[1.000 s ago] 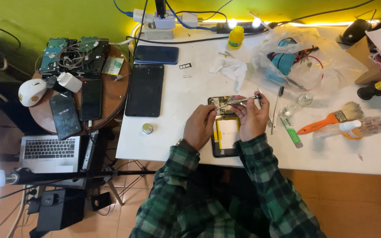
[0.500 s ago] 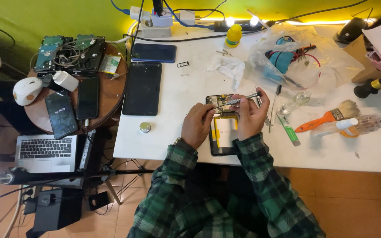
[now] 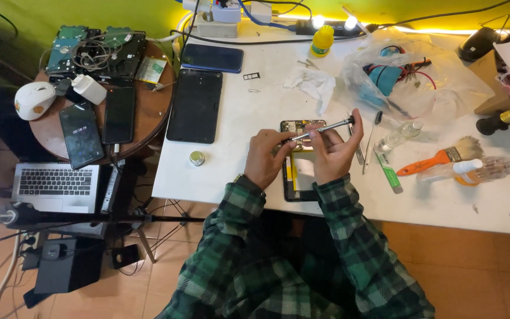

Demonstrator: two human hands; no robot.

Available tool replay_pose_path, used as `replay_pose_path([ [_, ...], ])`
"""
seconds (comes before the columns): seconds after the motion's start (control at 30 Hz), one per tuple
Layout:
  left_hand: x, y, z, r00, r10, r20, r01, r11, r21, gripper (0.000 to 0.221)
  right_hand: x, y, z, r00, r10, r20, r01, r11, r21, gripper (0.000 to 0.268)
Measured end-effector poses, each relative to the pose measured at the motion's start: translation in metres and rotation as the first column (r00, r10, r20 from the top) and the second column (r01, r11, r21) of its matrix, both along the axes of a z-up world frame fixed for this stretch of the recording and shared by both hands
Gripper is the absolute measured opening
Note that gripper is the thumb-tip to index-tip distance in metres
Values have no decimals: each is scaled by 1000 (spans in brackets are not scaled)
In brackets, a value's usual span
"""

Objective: Disassembling and inspecting the internal components of a tablet device on a repair bench using specialized tools.

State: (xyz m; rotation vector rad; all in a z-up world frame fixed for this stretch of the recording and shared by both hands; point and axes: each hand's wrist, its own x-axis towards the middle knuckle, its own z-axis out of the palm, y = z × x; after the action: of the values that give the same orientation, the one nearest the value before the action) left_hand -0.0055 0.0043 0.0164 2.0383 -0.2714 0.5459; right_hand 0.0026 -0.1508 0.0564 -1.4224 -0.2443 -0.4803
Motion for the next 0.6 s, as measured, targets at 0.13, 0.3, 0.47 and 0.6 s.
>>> replay_pose_path([
  [0.13, 1, -2, 6, 988, 142, 59, -146, 987, 61, 60, 5, -5, -4, 981, -120, 151, 124, 992, -24, 86],
  [0.3, 7, -5, -20, 990, 136, 46, -140, 983, 115, 59, 12, -6, 9, 966, -70, 248, 103, 987, -122, 87],
  [0.47, 15, -3, -37, 992, 123, 12, -123, 992, 36, 50, 17, -9, 27, 955, 69, 289, 19, 956, -291, 77],
  [0.6, 14, -4, -32, 993, 122, 9, -122, 991, 51, 40, 20, -12, 30, 948, 115, 296, 8, 923, -386, 73],
])
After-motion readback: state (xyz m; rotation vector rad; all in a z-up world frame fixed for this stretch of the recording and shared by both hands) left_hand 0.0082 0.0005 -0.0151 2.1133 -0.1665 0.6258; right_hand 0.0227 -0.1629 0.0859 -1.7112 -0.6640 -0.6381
